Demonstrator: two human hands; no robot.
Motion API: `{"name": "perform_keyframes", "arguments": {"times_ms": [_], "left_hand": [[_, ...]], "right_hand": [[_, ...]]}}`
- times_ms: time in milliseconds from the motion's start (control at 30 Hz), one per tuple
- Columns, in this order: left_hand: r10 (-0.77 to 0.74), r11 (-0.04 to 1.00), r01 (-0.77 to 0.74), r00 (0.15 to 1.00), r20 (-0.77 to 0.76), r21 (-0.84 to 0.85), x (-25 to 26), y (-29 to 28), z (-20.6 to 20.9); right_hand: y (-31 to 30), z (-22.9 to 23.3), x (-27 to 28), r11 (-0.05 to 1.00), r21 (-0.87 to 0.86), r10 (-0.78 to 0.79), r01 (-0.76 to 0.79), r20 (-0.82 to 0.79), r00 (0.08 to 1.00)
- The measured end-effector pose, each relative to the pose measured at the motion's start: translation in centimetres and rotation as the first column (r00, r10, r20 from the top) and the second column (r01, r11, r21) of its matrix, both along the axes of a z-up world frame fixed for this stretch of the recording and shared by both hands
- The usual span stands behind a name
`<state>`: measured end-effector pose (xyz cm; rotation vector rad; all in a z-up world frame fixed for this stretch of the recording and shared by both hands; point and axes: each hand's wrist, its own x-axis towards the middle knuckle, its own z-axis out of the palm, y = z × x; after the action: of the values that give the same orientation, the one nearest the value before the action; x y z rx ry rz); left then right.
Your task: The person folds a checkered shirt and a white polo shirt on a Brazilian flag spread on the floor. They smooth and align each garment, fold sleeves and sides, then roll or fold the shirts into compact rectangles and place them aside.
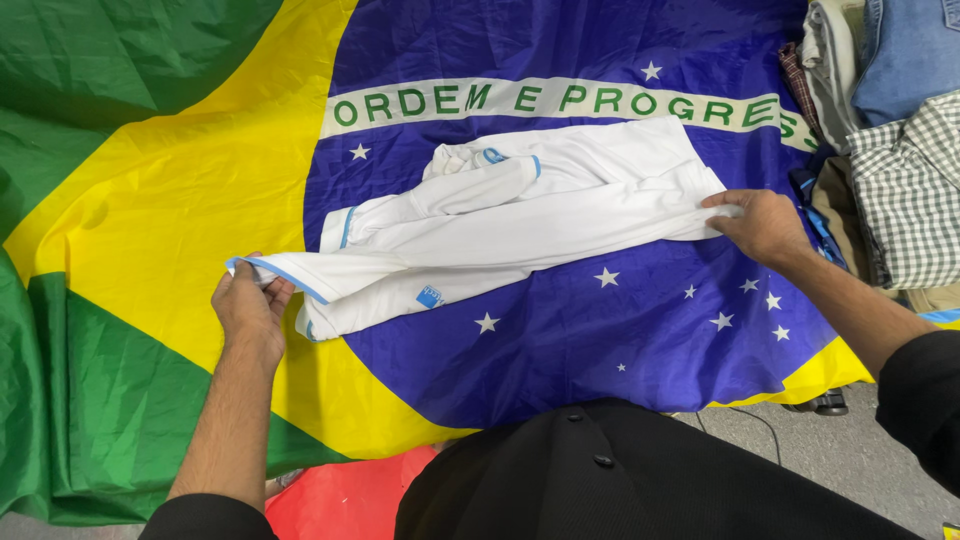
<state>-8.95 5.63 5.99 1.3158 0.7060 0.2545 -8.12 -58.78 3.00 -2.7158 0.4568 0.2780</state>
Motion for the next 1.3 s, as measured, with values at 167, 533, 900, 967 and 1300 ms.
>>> {"name": "perform_keyframes", "arguments": {"times_ms": [167,533,900,967,1300], "left_hand": [[0.002,1.0,-0.002,1.0,0.005,-0.011,0.3,-0.3,0.7],[-0.018,1.0,0.019,1.0,0.021,-0.021,1.0,-0.3,0.7],[-0.327,0.855,0.319,0.944,-0.05,0.41,-1.0,1.1,3.8],[-0.386,0.763,0.399,0.912,-0.135,0.508,-1.8,0.9,4.8],[-0.236,-0.049,0.63,0.747,-0.622,0.775,-5.9,1.1,3.9]], "right_hand": [[0.3,-0.7,0.3,0.997,-0.037,0.069,-0.072,-0.078,0.995],[0.6,-1.6,-0.1,0.998,-0.039,0.049,-0.052,-0.079,0.996],[-1.6,2.2,0.4,0.868,0.477,-0.093,-0.136,0.427,0.9],[-2.1,3.2,0.5,0.889,0.446,-0.115,-0.103,0.436,0.893],[-3.3,4.1,-0.3,0.987,-0.052,0.144,-0.15,-0.117,0.983]]}}
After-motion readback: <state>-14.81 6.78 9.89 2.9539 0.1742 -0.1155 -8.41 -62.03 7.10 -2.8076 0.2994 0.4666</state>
